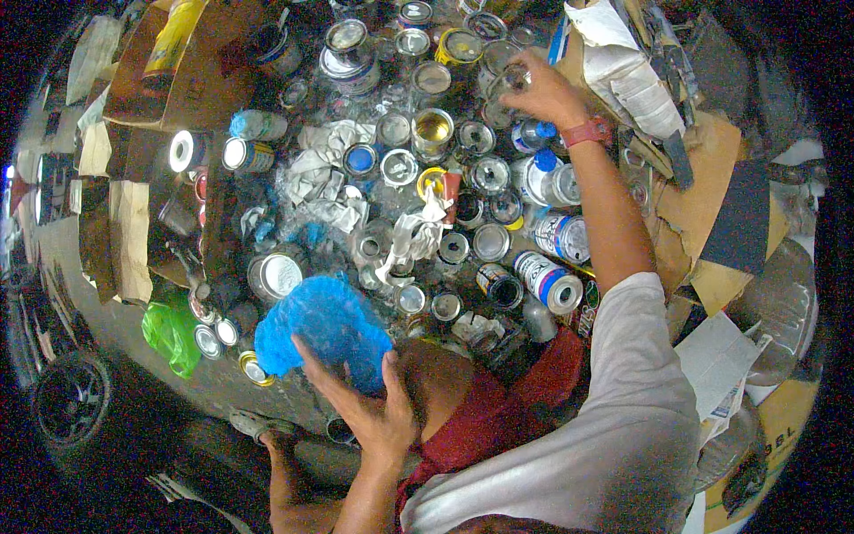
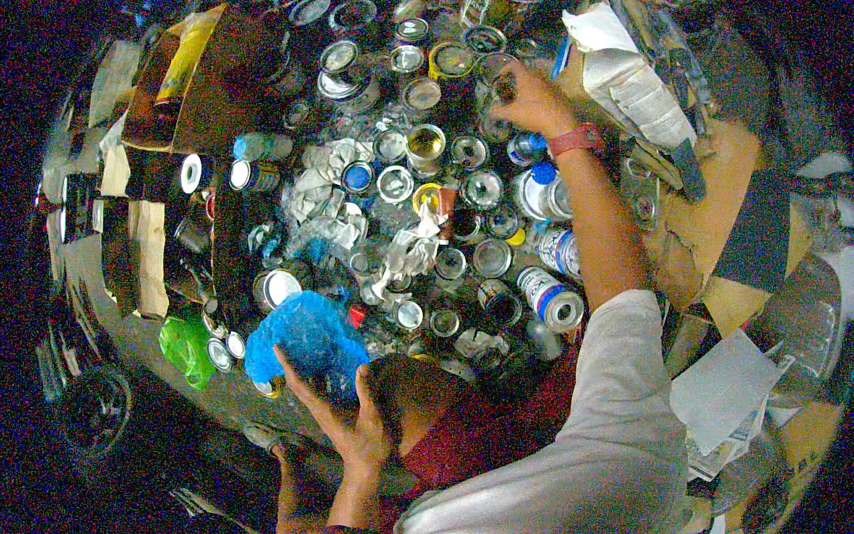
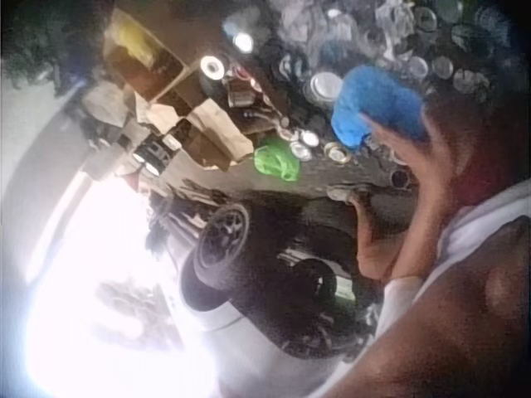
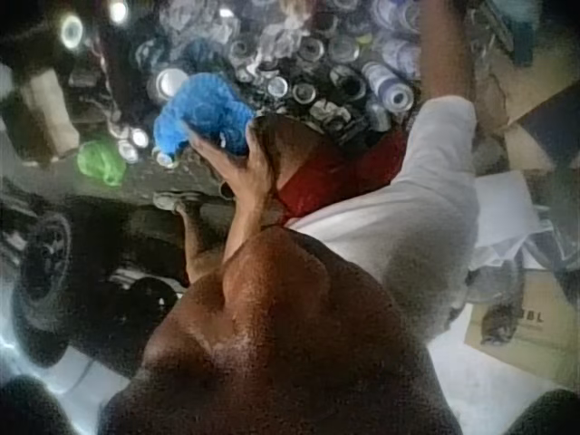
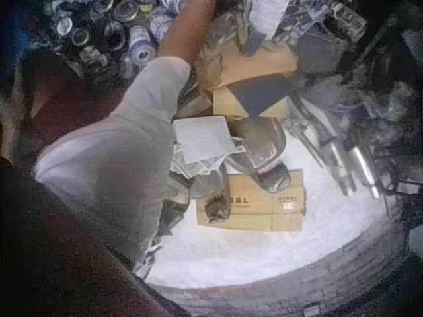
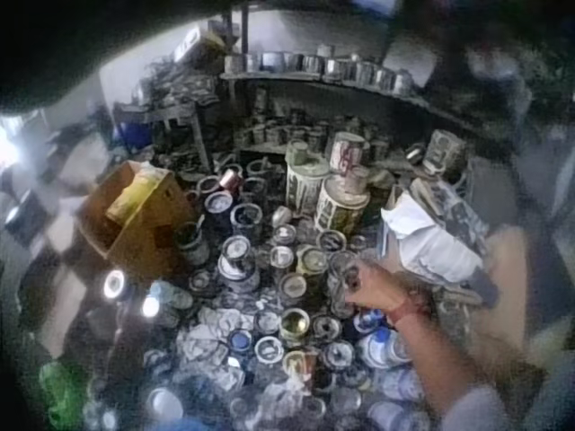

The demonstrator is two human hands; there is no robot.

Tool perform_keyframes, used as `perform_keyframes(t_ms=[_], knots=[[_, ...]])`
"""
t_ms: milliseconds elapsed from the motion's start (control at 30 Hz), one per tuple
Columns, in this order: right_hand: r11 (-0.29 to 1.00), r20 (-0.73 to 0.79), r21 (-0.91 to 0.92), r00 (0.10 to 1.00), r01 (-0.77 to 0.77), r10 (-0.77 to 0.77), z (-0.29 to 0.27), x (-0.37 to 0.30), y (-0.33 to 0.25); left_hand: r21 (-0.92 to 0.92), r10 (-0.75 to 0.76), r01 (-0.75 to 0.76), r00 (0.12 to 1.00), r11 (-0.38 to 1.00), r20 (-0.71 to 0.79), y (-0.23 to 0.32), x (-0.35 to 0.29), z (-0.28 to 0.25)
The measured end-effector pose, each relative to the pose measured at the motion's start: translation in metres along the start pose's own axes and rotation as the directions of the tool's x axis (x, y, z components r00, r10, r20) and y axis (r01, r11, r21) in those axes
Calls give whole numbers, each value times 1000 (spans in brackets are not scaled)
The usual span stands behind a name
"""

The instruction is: The person sits on the floor and wipes the inside of several metal cans using a blue cloth. They pick up cans one at a time, wipe them, and place them back among the pile. The person also handles a plastic bottle and other debris while cleaning.

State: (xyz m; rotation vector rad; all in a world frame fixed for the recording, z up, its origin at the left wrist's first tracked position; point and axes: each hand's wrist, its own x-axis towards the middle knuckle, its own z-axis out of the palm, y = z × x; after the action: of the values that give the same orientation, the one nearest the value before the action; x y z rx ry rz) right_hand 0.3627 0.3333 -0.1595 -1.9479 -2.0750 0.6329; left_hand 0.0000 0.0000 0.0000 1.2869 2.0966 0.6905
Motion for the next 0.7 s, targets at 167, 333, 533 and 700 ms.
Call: perform_keyframes(t_ms=[167, 333, 533, 700], knots=[[936, 27, -351, 999, -26, 38, 24, 3, -19, -40, -8, 7, 1000, 999, -14, 2, 7, 11], [930, 86, -367, 996, 3, 31, 31, 3, -19, -2, -17, 17, 1000, 1000, -7, 1, 6, 7], [978, -208, -201, 978, -55, 12, 19, 92, 15, 29, -48, 48, 999, 998, 6, 2, 4, 8], [979, -337, -43, 925, -200, 174, 65, 172, 59, 15, -68, 68, 998, 998, -16, 3, 3, 7]])
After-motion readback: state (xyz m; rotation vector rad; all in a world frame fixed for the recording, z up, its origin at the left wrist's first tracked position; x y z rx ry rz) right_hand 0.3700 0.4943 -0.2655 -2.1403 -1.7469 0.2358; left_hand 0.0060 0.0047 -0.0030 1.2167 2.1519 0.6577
